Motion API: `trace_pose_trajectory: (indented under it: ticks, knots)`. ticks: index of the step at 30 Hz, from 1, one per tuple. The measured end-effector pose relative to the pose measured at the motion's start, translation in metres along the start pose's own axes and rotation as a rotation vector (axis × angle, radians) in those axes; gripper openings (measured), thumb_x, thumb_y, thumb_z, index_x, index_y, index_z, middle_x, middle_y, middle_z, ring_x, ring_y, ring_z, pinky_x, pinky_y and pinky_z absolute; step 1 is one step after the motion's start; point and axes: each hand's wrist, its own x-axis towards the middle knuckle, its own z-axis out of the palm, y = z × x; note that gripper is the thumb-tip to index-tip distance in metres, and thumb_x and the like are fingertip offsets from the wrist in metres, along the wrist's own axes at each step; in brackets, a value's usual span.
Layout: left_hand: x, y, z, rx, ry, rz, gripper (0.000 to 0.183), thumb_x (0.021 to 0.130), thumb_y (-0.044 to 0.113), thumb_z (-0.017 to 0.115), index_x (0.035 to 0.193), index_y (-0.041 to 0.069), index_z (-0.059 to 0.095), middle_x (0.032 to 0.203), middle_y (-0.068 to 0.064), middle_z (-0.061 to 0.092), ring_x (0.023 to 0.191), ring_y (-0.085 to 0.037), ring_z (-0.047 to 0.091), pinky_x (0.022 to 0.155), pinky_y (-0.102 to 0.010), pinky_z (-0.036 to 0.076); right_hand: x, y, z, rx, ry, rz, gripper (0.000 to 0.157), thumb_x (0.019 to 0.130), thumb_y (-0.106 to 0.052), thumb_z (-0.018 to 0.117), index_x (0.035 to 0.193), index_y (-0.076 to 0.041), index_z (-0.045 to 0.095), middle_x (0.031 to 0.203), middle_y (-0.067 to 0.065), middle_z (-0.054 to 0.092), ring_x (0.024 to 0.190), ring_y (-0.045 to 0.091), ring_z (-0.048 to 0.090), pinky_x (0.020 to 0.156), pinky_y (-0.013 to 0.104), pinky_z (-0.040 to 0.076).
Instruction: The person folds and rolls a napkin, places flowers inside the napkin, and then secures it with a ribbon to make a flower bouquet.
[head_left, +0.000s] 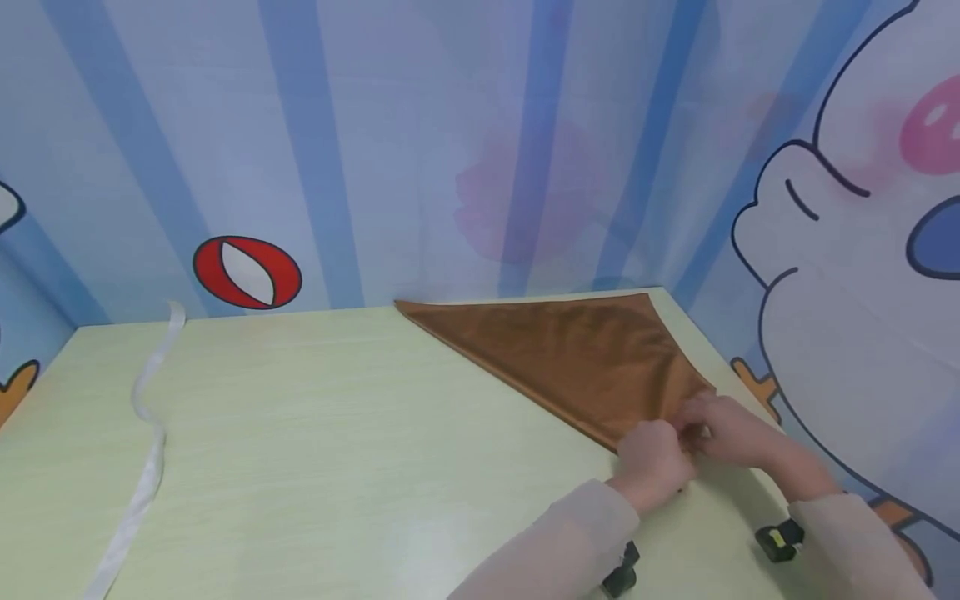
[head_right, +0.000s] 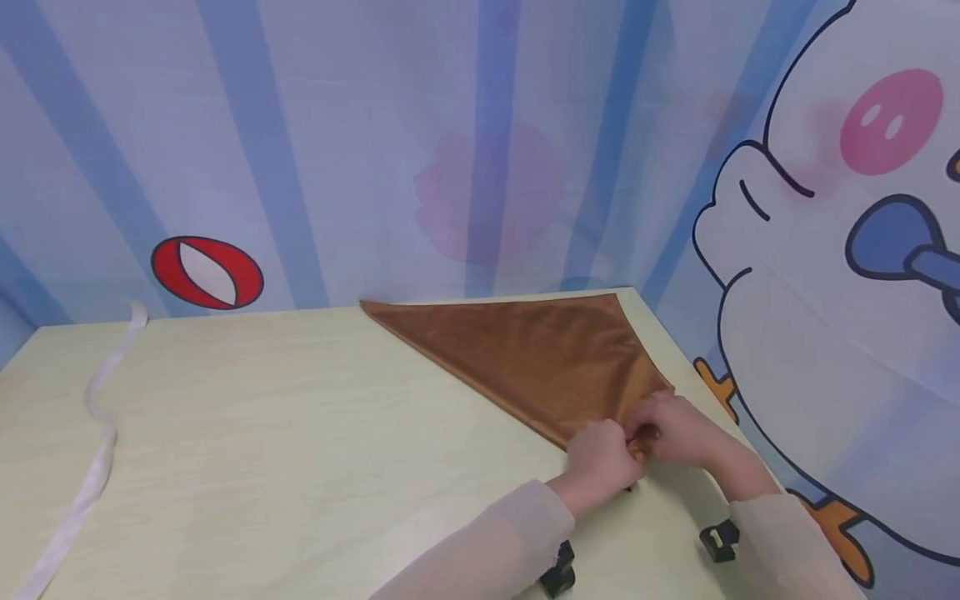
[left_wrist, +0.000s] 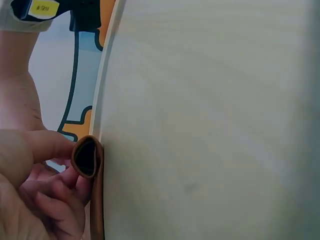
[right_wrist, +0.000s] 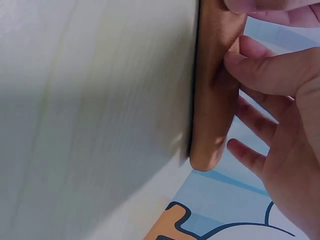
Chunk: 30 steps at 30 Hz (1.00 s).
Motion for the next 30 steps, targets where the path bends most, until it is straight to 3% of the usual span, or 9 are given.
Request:
trace_pose_trajectory:
  ticks: [7,11,16,21,26,30]
  knots:
    - [0.003,-0.015,-0.003,-0.101,-0.043,-0.046,0.045,0.081,0.030,0.072,0.050,0.016,0.043,0.046,0.008,0.030,0.044,-0.008,0.033,0.042,-0.023,0.024,-0.001,-0.003,0.003,0.014,-0.004,-0.069,0.037,0.068,0.013,0.067,0.083,-0.020,0.075,0.095,0.000,0.069,0.088,0.023,0.061,0.076,0.044,0.049]
    - [0.004,-0.021,-0.004,-0.075,-0.032,-0.044,0.050,0.080,0.030,0.071,0.047,0.018,0.036,0.044,0.010,0.024,0.042,-0.007,0.027,0.040,-0.023,0.020,0.000,-0.005,0.004,-0.009,-0.013,-0.100,0.032,0.069,0.010,0.070,0.086,-0.017,0.075,0.096,0.002,0.069,0.089,0.025,0.061,0.076,0.044,0.049]
    - [0.004,-0.020,-0.007,-0.001,-0.052,-0.055,0.048,0.080,0.033,0.070,0.048,0.019,0.039,0.047,0.009,0.033,0.048,-0.008,0.038,0.043,-0.023,0.028,0.000,-0.006,0.004,-0.037,-0.011,-0.116,0.028,0.072,0.005,0.074,0.086,-0.019,0.074,0.094,-0.002,0.069,0.088,0.022,0.063,0.075,0.042,0.050]
    - [0.002,-0.015,-0.011,0.085,-0.086,-0.051,0.034,0.077,0.041,0.074,0.060,0.018,0.055,0.063,0.007,0.052,0.059,-0.010,0.051,0.052,-0.026,0.038,0.002,-0.007,0.003,-0.049,-0.008,-0.117,0.027,0.075,0.003,0.073,0.086,-0.021,0.073,0.090,-0.008,0.068,0.086,0.018,0.063,0.072,0.040,0.050]
    - [0.000,-0.013,-0.011,0.103,-0.118,-0.051,0.032,0.067,0.040,0.084,0.071,0.019,0.061,0.070,0.007,0.055,0.061,-0.009,0.050,0.054,-0.026,0.039,0.003,-0.011,0.002,-0.049,-0.047,-0.050,0.026,0.078,0.001,0.072,0.086,-0.024,0.072,0.089,-0.011,0.067,0.086,0.016,0.062,0.072,0.042,0.048]
    - [-0.002,-0.015,-0.013,0.082,-0.112,-0.041,0.029,0.072,0.033,0.080,0.064,0.017,0.056,0.063,0.006,0.051,0.055,-0.010,0.047,0.050,-0.026,0.037,0.003,-0.014,0.002,-0.015,-0.047,-0.027,0.026,0.078,0.001,0.072,0.086,-0.024,0.072,0.089,-0.012,0.067,0.085,0.015,0.062,0.072,0.042,0.048]
